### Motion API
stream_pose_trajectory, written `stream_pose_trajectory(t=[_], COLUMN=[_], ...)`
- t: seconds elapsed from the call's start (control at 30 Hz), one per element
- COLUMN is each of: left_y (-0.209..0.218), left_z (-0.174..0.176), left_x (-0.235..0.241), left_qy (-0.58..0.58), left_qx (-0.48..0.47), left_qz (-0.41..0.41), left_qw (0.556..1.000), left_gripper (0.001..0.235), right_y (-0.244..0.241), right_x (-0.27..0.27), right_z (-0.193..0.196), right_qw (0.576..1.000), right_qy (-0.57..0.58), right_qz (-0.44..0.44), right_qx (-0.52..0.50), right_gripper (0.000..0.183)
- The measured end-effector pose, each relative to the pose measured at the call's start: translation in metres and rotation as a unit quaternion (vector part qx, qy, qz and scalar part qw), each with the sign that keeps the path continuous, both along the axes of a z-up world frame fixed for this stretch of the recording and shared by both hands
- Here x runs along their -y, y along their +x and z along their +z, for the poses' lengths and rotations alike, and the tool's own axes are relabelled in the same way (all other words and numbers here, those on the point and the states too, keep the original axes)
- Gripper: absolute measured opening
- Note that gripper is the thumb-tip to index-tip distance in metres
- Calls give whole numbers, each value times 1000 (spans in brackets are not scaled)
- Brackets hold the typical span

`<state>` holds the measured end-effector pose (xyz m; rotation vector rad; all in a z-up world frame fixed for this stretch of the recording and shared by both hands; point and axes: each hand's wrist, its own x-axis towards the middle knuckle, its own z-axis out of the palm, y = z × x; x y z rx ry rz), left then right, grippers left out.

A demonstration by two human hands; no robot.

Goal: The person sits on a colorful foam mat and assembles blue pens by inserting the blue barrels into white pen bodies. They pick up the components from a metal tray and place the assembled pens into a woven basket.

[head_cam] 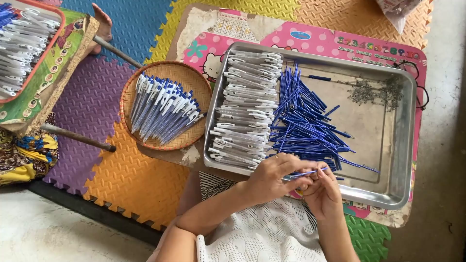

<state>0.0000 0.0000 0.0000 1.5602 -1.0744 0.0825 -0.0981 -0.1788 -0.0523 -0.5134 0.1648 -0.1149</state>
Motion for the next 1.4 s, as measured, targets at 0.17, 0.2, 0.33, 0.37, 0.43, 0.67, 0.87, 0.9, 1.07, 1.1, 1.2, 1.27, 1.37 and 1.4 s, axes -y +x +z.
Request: stream_pose_trajectory(t=[0.17, 0.2, 0.33, 0.37, 0.43, 0.67, 0.87, 0.9, 1.07, 1.1, 1.2, 1.27, 1.37, 1.4], left_y=[38, 54, 114, 121, 130, 137, 119, 108, 67, 62, 58, 55, 53, 52], left_z=[-15, -12, -47, -45, -49, -48, -33, -29, 22, 33, 40, 43, 50, 53], left_x=[-27, -40, -57, -57, -54, -46, -60, -63, -49, -47, -46, -45, -46, -47], left_qy=[61, 106, 224, 248, 271, 357, 190, 137, 15, -8, -22, -18, 6, 24], left_qx=[76, 91, 220, 243, 265, 296, 201, 176, 97, 104, 101, 106, 104, 97], left_qz=[33, 63, 199, 181, 160, 77, 81, 81, 94, 97, 73, 70, 57, 43], left_qw=[995, 988, 928, 920, 911, 883, 958, 971, 991, 990, 992, 992, 993, 994], left_gripper=[48, 54, 36, 31, 27, 35, 28, 25, 21, 22, 22, 21, 19, 18], right_y=[-7, -8, -21, -22, -24, -23, -3, -1, 22, 23, 27, 26, 23, 22], right_x=[25, 30, 53, 54, 53, 45, 26, 20, 7, 3, 1, 2, 3, 3], right_z=[-3, -1, -22, -23, -24, -14, 21, 31, 44, 51, 54, 53, 53, 53], right_qw=[999, 998, 998, 998, 998, 998, 988, 975, 943, 936, 926, 920, 906, 897], right_qy=[45, 49, 52, 48, 42, 14, -117, -183, -264, -282, -306, -328, -373, -398], right_qz=[-6, -21, -40, -42, -46, -57, -95, -113, -170, -176, -183, -184, -176, -171], right_qx=[3, 18, -9, -12, -15, -26, 24, 62, 112, 120, 124, 115, 99, 90], right_gripper=[11, 12, 15, 14, 13, 11, 10, 14, 13, 13, 13, 13, 12, 10])
